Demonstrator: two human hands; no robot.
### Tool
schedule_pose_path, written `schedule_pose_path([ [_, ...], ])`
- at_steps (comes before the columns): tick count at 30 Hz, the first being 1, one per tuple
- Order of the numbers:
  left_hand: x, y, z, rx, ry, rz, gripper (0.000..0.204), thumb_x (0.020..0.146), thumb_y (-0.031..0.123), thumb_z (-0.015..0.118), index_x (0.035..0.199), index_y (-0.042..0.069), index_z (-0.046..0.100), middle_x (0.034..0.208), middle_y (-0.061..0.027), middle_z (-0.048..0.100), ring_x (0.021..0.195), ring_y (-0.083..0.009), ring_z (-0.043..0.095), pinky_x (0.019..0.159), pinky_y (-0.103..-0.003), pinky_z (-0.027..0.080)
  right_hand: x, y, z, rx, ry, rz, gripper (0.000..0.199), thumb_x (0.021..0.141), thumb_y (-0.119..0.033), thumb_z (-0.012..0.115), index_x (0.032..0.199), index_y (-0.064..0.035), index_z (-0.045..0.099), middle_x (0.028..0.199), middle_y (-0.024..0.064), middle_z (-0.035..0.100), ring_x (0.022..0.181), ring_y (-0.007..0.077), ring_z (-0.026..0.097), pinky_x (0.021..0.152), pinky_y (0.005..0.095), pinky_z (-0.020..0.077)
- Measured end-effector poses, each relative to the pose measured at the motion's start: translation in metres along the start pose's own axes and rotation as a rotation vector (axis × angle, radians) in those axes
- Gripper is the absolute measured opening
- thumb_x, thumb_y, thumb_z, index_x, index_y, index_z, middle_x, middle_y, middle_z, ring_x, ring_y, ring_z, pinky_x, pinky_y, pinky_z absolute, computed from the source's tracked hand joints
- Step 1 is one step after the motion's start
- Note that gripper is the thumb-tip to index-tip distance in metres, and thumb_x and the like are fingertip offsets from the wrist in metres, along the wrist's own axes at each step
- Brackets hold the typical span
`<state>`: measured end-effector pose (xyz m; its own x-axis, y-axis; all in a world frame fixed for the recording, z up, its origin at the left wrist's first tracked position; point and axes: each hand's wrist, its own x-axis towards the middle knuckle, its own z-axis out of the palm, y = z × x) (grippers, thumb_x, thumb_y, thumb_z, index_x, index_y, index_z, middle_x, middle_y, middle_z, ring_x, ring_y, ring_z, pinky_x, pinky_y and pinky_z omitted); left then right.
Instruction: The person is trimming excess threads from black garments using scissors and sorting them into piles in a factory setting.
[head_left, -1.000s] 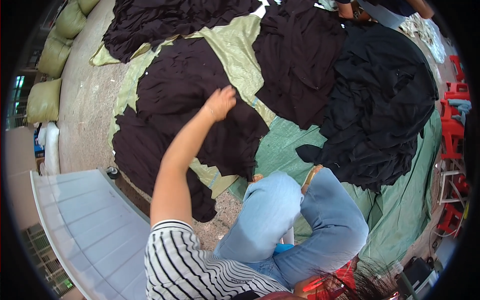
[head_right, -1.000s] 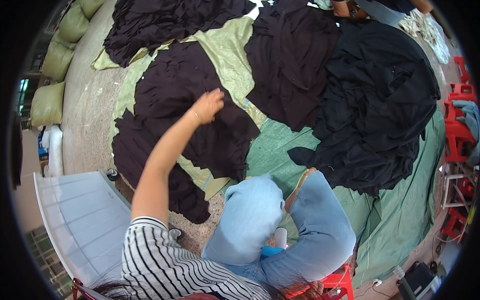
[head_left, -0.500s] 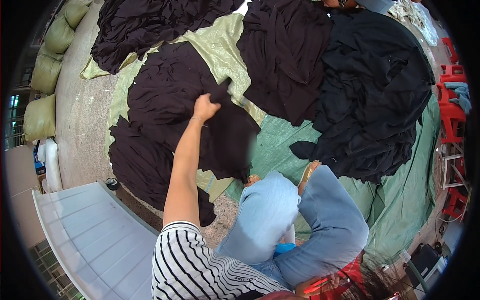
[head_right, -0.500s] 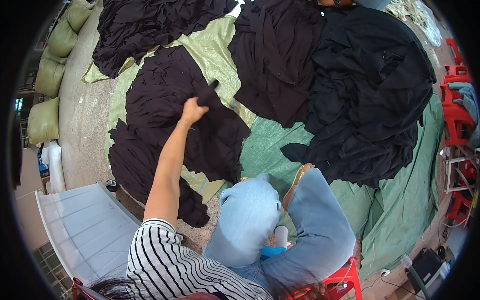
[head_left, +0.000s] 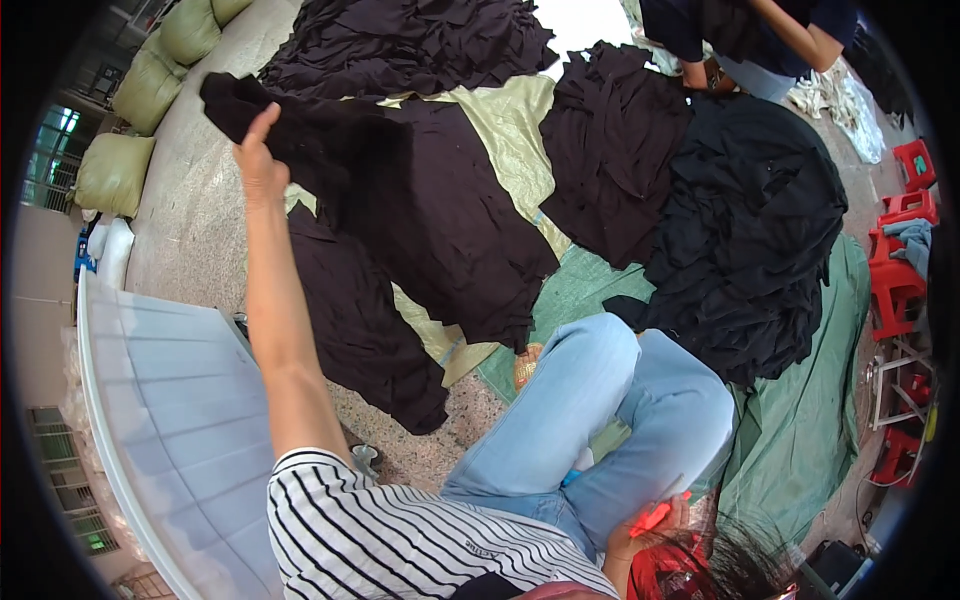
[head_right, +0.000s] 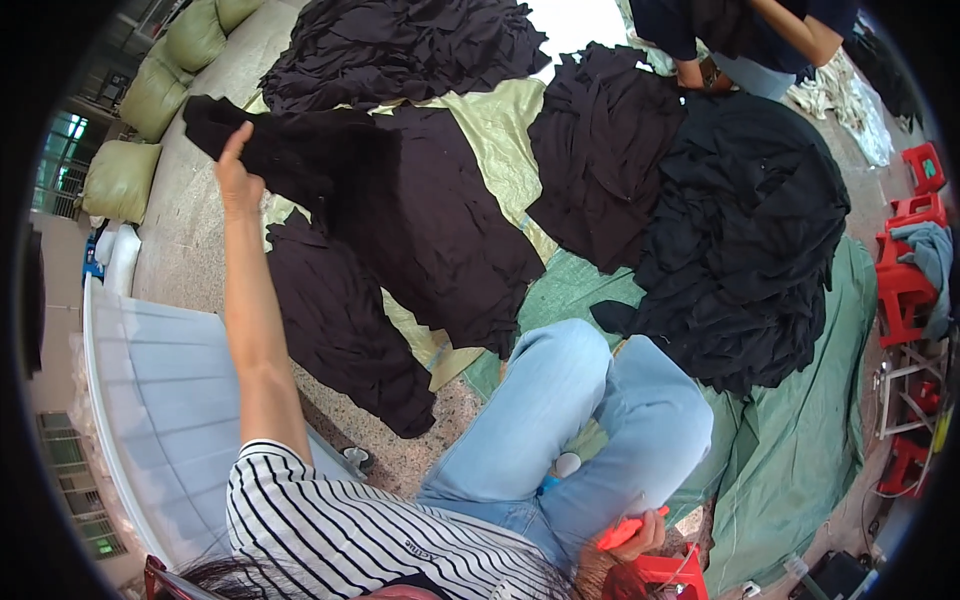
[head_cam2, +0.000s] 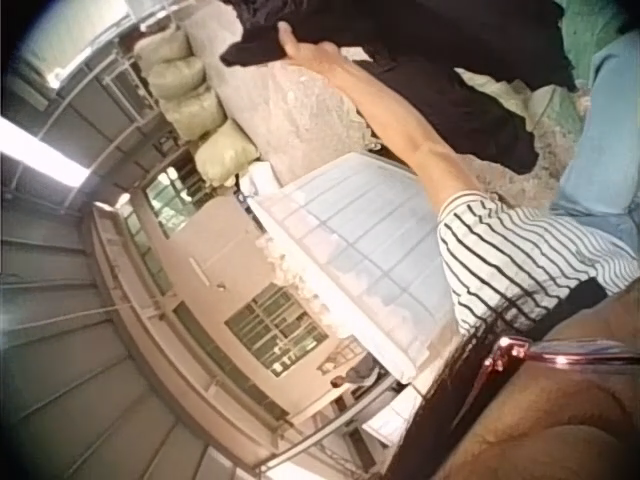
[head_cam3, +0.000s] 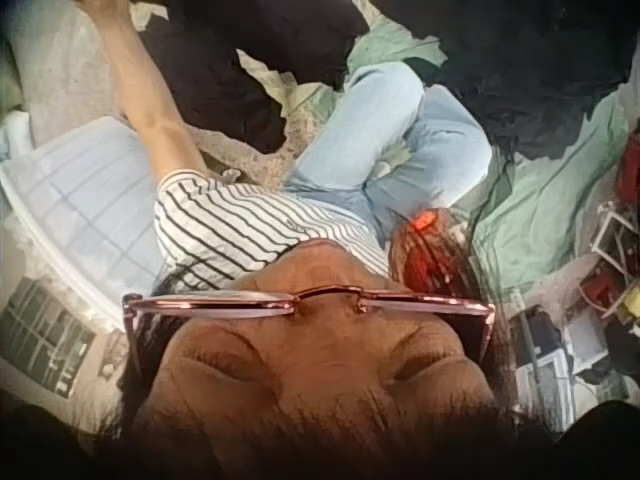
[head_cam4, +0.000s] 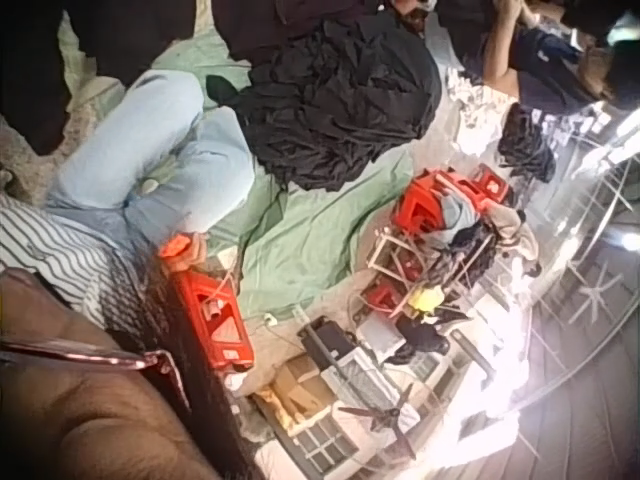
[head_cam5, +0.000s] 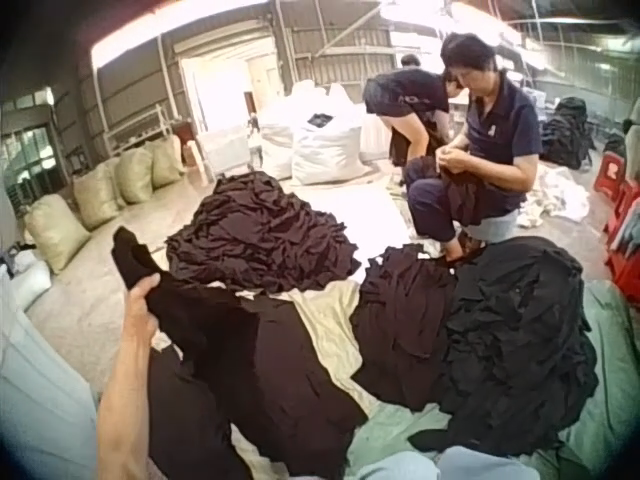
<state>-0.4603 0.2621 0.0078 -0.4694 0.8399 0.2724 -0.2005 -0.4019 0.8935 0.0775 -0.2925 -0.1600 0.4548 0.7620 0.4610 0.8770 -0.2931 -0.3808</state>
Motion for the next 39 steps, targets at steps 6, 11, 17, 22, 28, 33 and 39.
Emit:
schedule_pose_path([
  [6,-0.072,0.196,0.041,0.024,-0.169,0.372,0.034,0.075,-0.008,0.072,0.109,-0.003,0.067,0.104,-0.0107,0.070,0.093,-0.0233,0.069,0.087,-0.036,0.057,0.027,-0.047,-0.019,0.136,0.070,0.119,0.038,0.103,-0.018,0.048,0.130,0.0071,0.044,0.130,0.0242,0.047,0.122,0.0386,0.047,0.106,0.0493,0.0349],
  [11,-0.227,0.216,0.117,0.457,-0.716,0.806,0.027,0.080,0.001,0.071,0.107,0.002,0.073,0.107,-0.0120,0.072,0.096,-0.0190,0.070,0.091,-0.032,0.055,0.053,-0.056,-0.050,0.206,0.251,0.079,0.042,0.104,-0.029,0.050,0.126,0.0069,0.047,0.129,0.0239,0.049,0.121,0.0386,0.049,0.105,0.0491,0.0364],
  [17,-0.483,0.154,0.226,-0.034,-1.272,-0.089,0.050,0.055,0.025,0.081,0.094,0.001,0.062,0.085,-0.0156,0.062,0.085,-0.0348,0.065,0.073,-0.044,0.052,0.071,-0.049,-0.072,0.429,0.380,0.428,0.037,0.105,-0.026,0.049,0.126,0.0038,0.049,0.128,0.0163,0.057,0.104,0.0256,0.054,0.088,0.0364,0.0449],
  [22,-0.625,0.110,0.264,-0.101,-1.200,-0.220,0.052,0.051,0.019,0.078,0.097,0.003,0.060,0.091,-0.0153,0.062,0.092,-0.0353,0.063,0.076,-0.044,0.050,0.082,0.036,-0.125,0.273,0.479,0.389,0.036,0.105,-0.025,0.049,0.126,0.0038,0.049,0.128,0.0170,0.057,0.105,0.0267,0.055,0.091,0.0377,0.0446],
  [28,-0.617,-0.036,0.238,0.377,-1.676,0.206,0.086,0.056,0.025,0.085,0.129,0.001,0.048,0.121,-0.0195,0.056,0.121,-0.0358,0.049,0.101,-0.056,0.038,0.118,0.045,-0.148,0.102,0.564,0.338,0.035,0.105,-0.024,0.049,0.126,0.0038,0.049,0.128,0.0179,0.057,0.106,0.0281,0.056,0.095,0.0394,0.0444],
  [33,-0.551,0.026,0.197,0.037,-1.753,0.114,0.034,0.078,0.016,0.072,0.109,0.006,0.065,0.132,-0.0170,0.057,0.120,-0.0320,0.057,0.096,-0.047,0.049,0.116,-0.055,-0.082,0.097,0.411,0.044,0.029,0.103,-0.013,0.052,0.125,0.0056,0.053,0.120,0.0197,0.058,0.111,0.0332,0.056,0.101,0.0428,0.0413],
  [39,-0.365,-0.057,0.059,0.650,-0.601,0.103,0.017,0.080,-0.001,0.063,0.096,0.002,0.067,0.094,-0.0119,0.067,0.078,-0.0235,0.067,0.066,-0.037,0.056,0.096,-0.069,-0.001,0.122,0.128,0.024,0.026,0.098,-0.004,0.056,0.121,0.0064,0.056,0.121,0.0206,0.056,0.114,0.0358,0.054,0.099,0.0432,0.0424],
])
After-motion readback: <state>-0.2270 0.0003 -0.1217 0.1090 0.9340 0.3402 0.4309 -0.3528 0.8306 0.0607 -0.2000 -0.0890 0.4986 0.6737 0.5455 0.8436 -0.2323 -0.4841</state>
